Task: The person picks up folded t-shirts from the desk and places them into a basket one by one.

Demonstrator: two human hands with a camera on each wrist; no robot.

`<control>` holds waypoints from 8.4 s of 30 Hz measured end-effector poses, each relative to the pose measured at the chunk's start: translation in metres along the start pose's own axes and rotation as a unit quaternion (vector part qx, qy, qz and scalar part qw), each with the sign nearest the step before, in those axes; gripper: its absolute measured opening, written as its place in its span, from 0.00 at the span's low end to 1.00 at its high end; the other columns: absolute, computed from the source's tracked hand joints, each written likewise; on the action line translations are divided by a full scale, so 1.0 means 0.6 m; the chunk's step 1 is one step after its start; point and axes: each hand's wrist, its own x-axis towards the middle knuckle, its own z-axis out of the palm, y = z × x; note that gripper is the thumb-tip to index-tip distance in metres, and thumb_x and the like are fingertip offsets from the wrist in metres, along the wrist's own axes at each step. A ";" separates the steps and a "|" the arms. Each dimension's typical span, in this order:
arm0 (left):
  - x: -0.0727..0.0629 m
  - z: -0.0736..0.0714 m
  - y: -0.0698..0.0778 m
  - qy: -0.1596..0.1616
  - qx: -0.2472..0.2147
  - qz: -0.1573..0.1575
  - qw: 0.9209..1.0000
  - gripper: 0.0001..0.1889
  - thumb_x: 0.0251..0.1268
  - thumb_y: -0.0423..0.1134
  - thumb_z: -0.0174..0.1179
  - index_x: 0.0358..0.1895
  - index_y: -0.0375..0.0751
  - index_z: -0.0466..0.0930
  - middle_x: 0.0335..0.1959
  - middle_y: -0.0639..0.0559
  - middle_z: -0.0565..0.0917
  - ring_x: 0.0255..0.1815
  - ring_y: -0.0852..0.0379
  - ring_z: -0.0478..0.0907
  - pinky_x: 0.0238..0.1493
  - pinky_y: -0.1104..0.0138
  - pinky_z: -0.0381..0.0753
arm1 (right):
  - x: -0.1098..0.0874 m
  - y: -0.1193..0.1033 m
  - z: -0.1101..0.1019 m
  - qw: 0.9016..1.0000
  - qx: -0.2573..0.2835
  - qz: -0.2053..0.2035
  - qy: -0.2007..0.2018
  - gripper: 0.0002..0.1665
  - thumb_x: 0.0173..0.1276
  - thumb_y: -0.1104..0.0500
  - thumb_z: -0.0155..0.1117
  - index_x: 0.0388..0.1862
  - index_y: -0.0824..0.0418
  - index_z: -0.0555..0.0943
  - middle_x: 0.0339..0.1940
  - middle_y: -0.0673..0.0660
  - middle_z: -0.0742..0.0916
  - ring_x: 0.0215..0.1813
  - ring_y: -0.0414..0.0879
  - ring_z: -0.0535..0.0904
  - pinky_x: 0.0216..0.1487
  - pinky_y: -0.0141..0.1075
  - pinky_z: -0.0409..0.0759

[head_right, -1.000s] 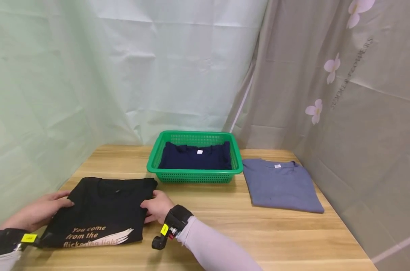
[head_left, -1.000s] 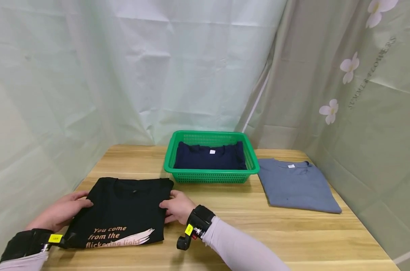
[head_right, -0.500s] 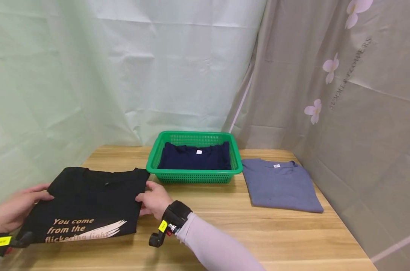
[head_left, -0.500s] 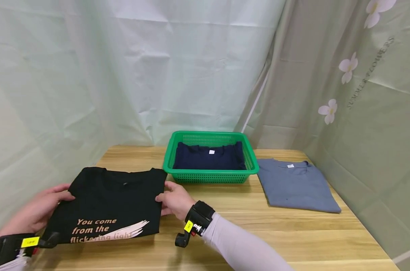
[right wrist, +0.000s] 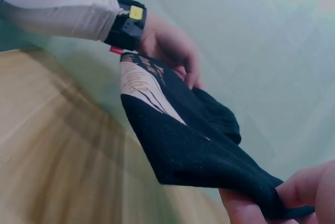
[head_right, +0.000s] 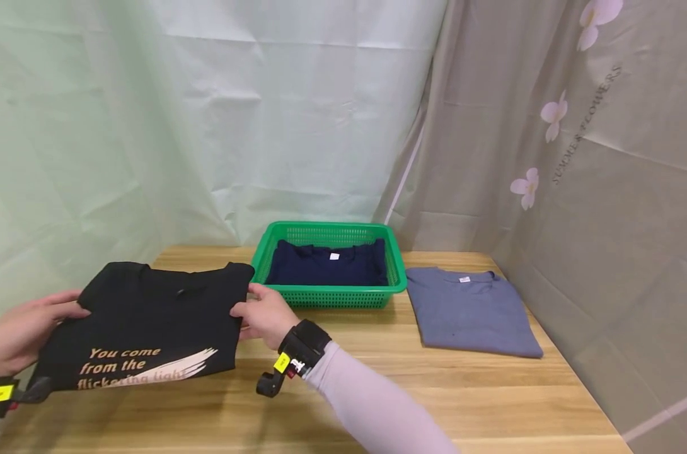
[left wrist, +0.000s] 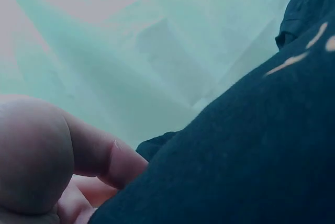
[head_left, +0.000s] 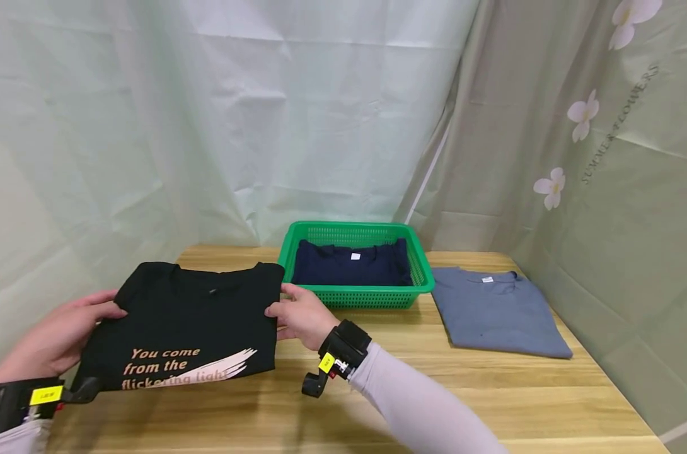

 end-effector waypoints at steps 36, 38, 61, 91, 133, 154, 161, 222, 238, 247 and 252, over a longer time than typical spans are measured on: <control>0.081 0.236 0.093 -0.071 -0.049 0.113 0.990 0.37 0.86 0.31 0.53 0.87 0.28 0.44 0.44 0.62 0.93 0.41 0.62 0.93 0.44 0.66 0.93 | -0.058 -0.036 -0.233 0.993 -0.055 0.001 0.107 0.51 0.75 0.64 0.63 0.92 0.60 0.54 0.77 0.68 0.81 0.60 0.52 0.89 0.58 0.48 0.92; 0.087 0.250 0.097 -0.079 -0.044 0.117 0.989 0.37 0.86 0.31 0.53 0.87 0.27 0.43 0.44 0.61 0.92 0.42 0.62 0.92 0.44 0.66 0.93 | -0.064 -0.036 -0.249 0.991 -0.062 0.002 0.118 0.51 0.76 0.63 0.63 0.92 0.61 0.53 0.79 0.69 0.79 0.60 0.52 0.88 0.58 0.47 0.92; 0.182 0.348 0.171 -0.099 -0.032 0.114 0.988 0.36 0.87 0.32 0.53 0.89 0.32 0.48 0.47 0.60 0.91 0.44 0.64 0.92 0.50 0.68 0.92 | -0.071 -0.091 -0.364 0.978 -0.133 0.011 0.163 0.45 0.81 0.60 0.58 0.92 0.60 0.55 0.84 0.66 0.73 0.69 0.56 0.81 0.53 0.37 0.89; 0.287 0.379 0.236 0.027 -0.053 0.086 0.994 0.31 0.89 0.39 0.50 0.89 0.43 0.58 0.86 0.37 0.67 0.80 0.42 0.75 0.73 0.62 0.82 | 0.023 -0.155 -0.410 0.968 -0.107 -0.026 0.225 0.40 0.85 0.61 0.57 0.91 0.62 0.58 0.88 0.66 0.68 0.85 0.64 0.69 0.85 0.51 0.72; 0.179 0.641 0.164 -0.171 0.060 0.241 0.954 0.17 0.85 0.35 0.59 0.67 0.33 0.84 0.63 0.31 0.88 0.60 0.34 0.90 0.56 0.57 0.93 | -0.184 -0.074 -0.642 0.931 -0.130 -0.013 0.341 0.37 0.87 0.56 0.53 0.87 0.69 0.63 0.57 0.53 0.87 0.37 0.29 0.86 0.48 0.29 0.91; 0.239 0.850 0.107 -0.152 0.186 0.273 0.932 0.20 0.77 0.34 0.62 0.67 0.33 0.86 0.66 0.39 0.88 0.64 0.45 0.86 0.59 0.69 0.85 | -0.295 -0.016 -0.737 0.803 -0.356 0.046 0.476 0.31 0.84 0.53 0.54 0.77 0.71 0.76 0.71 0.76 0.82 0.49 0.55 0.86 0.41 0.32 0.77; 0.266 0.896 0.092 -0.118 0.271 0.306 0.905 0.21 0.76 0.34 0.68 0.69 0.39 0.85 0.58 0.45 0.91 0.50 0.58 0.87 0.54 0.75 0.82 | -0.287 0.014 -0.750 0.773 -0.458 0.038 0.437 0.29 0.80 0.58 0.58 0.73 0.73 0.78 0.69 0.78 0.83 0.67 0.75 0.79 0.57 0.56 0.80; 0.161 0.877 0.104 -0.208 0.577 0.314 0.724 0.24 0.81 0.41 0.57 0.74 0.62 0.83 0.80 0.62 0.77 0.81 0.66 0.73 0.74 0.73 0.77 | -0.355 0.050 -0.722 0.803 -0.515 0.063 0.295 0.29 0.83 0.54 0.62 0.72 0.73 0.80 0.75 0.85 0.74 0.75 0.84 0.67 0.69 0.73 0.70; 0.117 0.865 0.067 -0.194 0.604 0.371 0.679 0.25 0.79 0.42 0.57 0.75 0.65 0.82 0.79 0.64 0.78 0.80 0.70 0.73 0.59 0.72 0.86 | -0.380 0.058 -0.688 0.805 -0.516 0.088 0.278 0.29 0.82 0.56 0.63 0.72 0.75 0.79 0.75 0.85 0.73 0.76 0.85 0.65 0.72 0.76 0.68; 0.099 0.859 0.065 -0.197 0.600 0.372 0.681 0.25 0.79 0.43 0.57 0.74 0.65 0.83 0.78 0.66 0.79 0.79 0.73 0.72 0.51 0.75 0.86 | -0.391 0.061 -0.675 0.794 -0.537 0.070 0.276 0.27 0.79 0.57 0.66 0.69 0.74 0.82 0.73 0.86 0.74 0.74 0.86 0.67 0.70 0.75 0.70; 0.108 0.861 0.077 -0.221 0.510 0.335 0.761 0.20 0.79 0.43 0.59 0.68 0.56 0.89 0.70 0.64 0.86 0.70 0.72 0.79 0.57 0.76 0.83 | -0.395 0.056 -0.671 0.790 -0.545 0.062 0.276 0.26 0.79 0.58 0.66 0.67 0.74 0.83 0.71 0.85 0.77 0.72 0.85 0.70 0.67 0.73 0.73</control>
